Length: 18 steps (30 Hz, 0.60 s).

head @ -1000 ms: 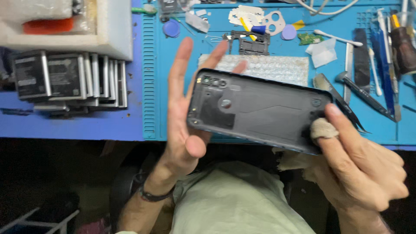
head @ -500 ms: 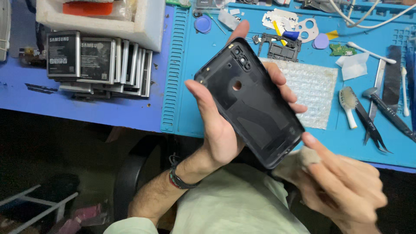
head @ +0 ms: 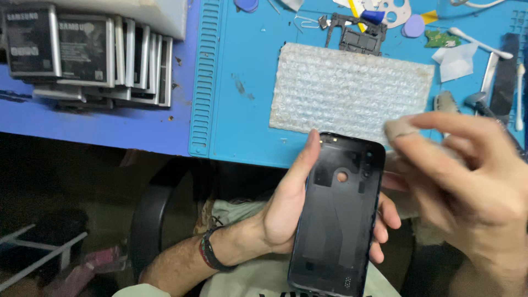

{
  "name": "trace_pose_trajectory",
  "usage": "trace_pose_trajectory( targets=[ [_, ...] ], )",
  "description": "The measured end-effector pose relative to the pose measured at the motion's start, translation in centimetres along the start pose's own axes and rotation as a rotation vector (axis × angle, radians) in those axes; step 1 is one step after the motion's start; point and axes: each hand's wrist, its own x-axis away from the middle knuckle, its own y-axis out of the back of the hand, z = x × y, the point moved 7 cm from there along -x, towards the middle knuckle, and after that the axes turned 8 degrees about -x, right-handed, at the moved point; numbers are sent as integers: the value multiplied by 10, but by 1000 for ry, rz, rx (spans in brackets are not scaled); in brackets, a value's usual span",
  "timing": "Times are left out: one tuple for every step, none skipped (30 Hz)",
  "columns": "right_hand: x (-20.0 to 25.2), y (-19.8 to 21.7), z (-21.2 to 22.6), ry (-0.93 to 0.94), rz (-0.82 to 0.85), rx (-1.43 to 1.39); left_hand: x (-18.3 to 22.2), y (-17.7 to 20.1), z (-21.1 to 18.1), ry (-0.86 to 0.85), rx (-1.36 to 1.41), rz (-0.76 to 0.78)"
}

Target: The person sprays liquid from a bottle onto a cloth and then wipes the back cover of a mobile phone, cleaning the surface, the camera lenses, and the edges.

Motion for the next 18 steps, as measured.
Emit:
trace_pose_trajectory(
  targets=[
    [-1,-9,7,65,86,26,0,4,9,67,25,34],
    [-1,-10,4,60,95,20,0,7,11,64,36,30],
    [-1,-14,3,86,150,47,0,13,12,61,11,6],
    [0,-18,2,113,205,74,-1,17,13,57,-13,-17],
    [0,-20,0,111,209,73,3,21,15,56,-9,-18],
    [0,-24,-3,125,234,226,7,22,20,87,25,6],
    [1,-28,-6,134,258,379,12,23,24,122,62,27],
    [3,-28,-6,128,262,376,16,21,26,125,68,24],
    [5,-30,-9,103,295,393,21,20,28,150,70,13],
    [6,-31,-11,79,327,410,25,19,31,175,72,3],
    [3,-27,-4,77,332,408,27,24,37,175,77,1],
    [0,-23,3,61,359,383,28,29,43,168,85,1],
    [-3,-19,9,45,383,361,29,34,48,163,91,2],
    [-6,-16,21,42,385,362,26,25,46,166,94,2],
    [-9,-15,30,-8,439,345,22,21,38,78,31,-60],
    [-11,-14,38,-57,492,328,18,17,29,-10,-32,-122],
    [-7,-21,31,-63,492,329,17,18,30,-5,-29,-122],
    [-3,-27,28,25,480,480,16,19,32,14,0,-115]
  ],
)
